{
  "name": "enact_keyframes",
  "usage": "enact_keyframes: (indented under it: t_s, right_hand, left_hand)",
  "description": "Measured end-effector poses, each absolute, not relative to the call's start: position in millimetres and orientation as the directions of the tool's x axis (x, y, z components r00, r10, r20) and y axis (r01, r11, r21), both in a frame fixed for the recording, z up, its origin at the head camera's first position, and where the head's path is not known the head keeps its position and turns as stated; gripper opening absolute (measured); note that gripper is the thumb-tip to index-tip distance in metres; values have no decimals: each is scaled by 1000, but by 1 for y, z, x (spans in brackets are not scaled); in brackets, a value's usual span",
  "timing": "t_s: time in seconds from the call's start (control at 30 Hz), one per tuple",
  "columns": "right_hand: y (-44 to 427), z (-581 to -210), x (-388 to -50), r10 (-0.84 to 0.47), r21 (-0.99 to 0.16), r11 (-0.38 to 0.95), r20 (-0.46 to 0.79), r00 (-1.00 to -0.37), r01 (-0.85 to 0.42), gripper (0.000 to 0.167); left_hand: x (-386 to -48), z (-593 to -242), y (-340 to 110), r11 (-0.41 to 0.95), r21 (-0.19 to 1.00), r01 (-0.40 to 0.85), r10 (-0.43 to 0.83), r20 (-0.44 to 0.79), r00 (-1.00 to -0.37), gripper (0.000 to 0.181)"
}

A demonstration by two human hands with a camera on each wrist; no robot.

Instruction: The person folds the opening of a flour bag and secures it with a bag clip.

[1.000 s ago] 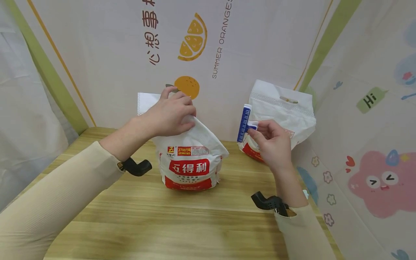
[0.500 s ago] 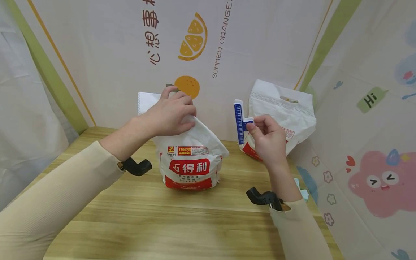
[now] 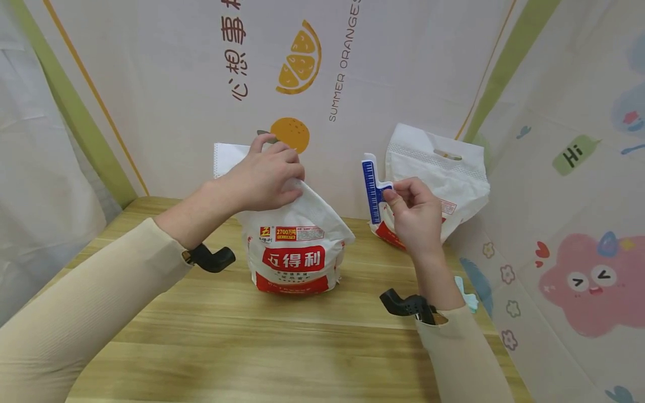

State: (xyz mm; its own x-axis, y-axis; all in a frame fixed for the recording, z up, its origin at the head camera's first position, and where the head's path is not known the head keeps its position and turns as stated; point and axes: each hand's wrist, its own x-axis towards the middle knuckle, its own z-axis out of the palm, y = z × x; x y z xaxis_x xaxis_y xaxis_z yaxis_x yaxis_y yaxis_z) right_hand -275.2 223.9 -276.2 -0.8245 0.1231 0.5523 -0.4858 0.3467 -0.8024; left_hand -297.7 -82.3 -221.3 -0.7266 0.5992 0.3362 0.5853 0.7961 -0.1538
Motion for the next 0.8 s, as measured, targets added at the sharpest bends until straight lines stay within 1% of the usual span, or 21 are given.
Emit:
enact_keyframes:
  t_s: [0.1, 0.2, 0.33, 0.37, 0.57, 0.7, 0.8]
  right_hand:
    - [219, -278, -277, 106, -795, 362, 554, -826, -487, 12]
    - [214, -280, -280, 88, -793, 349, 558, -825, -499, 3]
    - [206, -283, -284, 61, -798, 326, 552, -832, -506, 4]
    - [204, -284, -285, 49, -797, 332, 549, -834, -505, 1]
    - [191, -288, -289, -35, -767, 413, 526, -850, -492, 15]
    - [184, -293, -292, -84, -730, 480, 514, -854, -486, 14]
    - [179, -296, -293, -118, -715, 506, 496, -860, -482, 12]
  left_hand:
    - [-297, -221, -82, 795, -155, 587, 601, 337, -724, 24]
    - [-296, -221, -82, 793, -157, 589, 603, 339, -722, 24]
    - [-296, -221, -82, 793, -155, 590, 603, 338, -722, 23]
    - [-296, -221, -82, 793, -155, 589, 603, 337, -723, 23]
    - [-295, -221, -82, 796, -157, 584, 599, 337, -726, 24]
    - [-296, -221, -83, 797, -146, 586, 597, 337, -728, 25]
    - [-296, -221, -84, 797, -127, 590, 594, 337, -730, 26]
